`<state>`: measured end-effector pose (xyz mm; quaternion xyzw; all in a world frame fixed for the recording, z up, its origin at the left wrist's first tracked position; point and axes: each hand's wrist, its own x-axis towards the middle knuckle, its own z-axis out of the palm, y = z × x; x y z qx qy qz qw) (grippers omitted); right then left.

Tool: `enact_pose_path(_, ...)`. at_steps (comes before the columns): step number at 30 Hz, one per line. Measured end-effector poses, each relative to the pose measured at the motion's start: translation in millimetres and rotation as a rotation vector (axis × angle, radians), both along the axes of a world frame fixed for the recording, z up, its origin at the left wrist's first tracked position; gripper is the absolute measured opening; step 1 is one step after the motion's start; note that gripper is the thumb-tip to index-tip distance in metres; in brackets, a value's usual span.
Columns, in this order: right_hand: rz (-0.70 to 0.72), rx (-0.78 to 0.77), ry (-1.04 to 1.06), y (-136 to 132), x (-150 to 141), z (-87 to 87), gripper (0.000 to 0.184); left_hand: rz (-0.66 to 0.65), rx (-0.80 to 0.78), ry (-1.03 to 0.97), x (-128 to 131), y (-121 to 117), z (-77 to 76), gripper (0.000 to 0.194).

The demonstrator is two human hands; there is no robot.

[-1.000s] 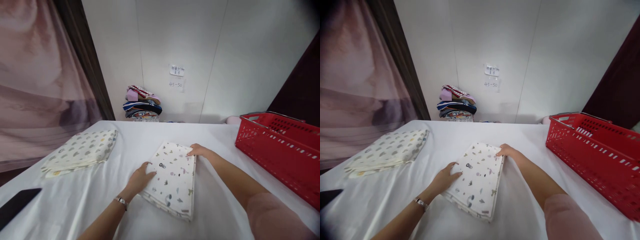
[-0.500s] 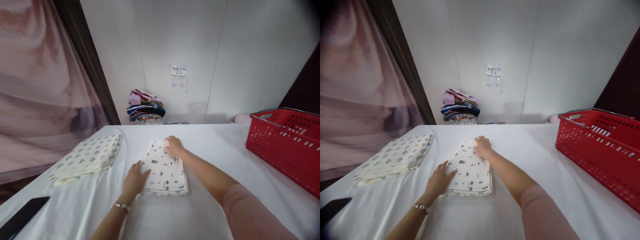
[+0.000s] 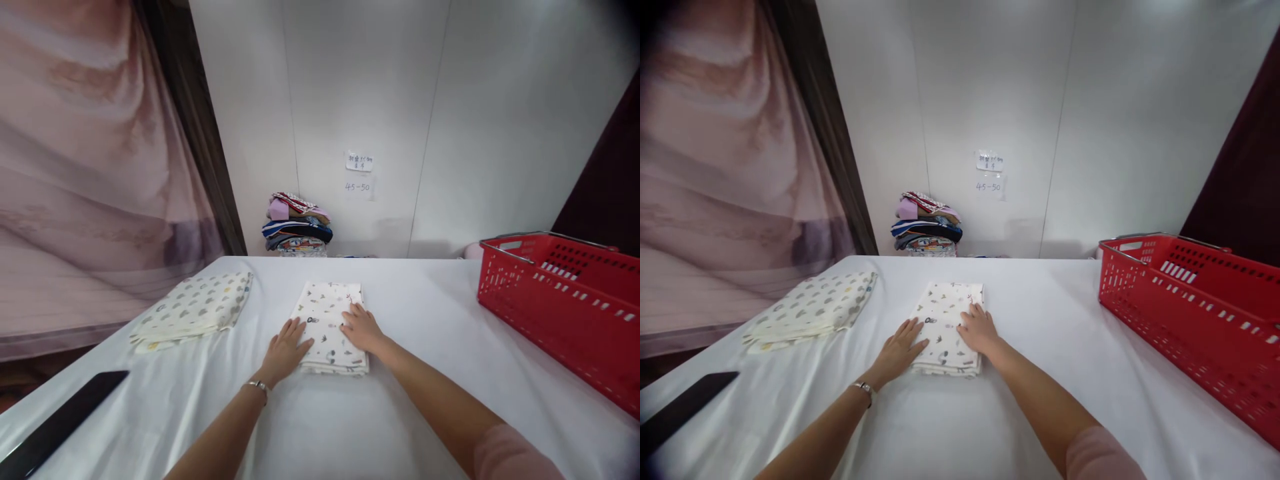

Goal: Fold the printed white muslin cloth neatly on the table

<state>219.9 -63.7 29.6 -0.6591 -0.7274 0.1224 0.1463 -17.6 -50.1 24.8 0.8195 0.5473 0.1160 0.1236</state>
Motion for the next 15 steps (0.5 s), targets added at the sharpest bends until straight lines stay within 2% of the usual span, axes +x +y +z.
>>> enact_pose_path(3,-0.174,-0.021,0.187,-29.2,5.3,-7.2,0.049,0.005,-0.012,-0.028,2.5,-1.9,3.9,0.052)
enact_pose_path(5,-0.234,-0.029,0.303,-46.9,5.2,-9.4,0.052,0.046,-0.015,-0.027,5.5,-4.3,8.4,0.054)
enact_pose_path(10,-0.206,-0.050,0.451,-79.4,-3.2,-6.3,0.049,0.281,-0.036,-0.027,8.9,-10.1,18.8,0.068)
enact_pose_path(15,-0.220,-0.012,0.661,-100.8,-10.4,-6.5,0.049,0.339,-0.097,-0.067,0.3,-8.4,23.5,0.067)
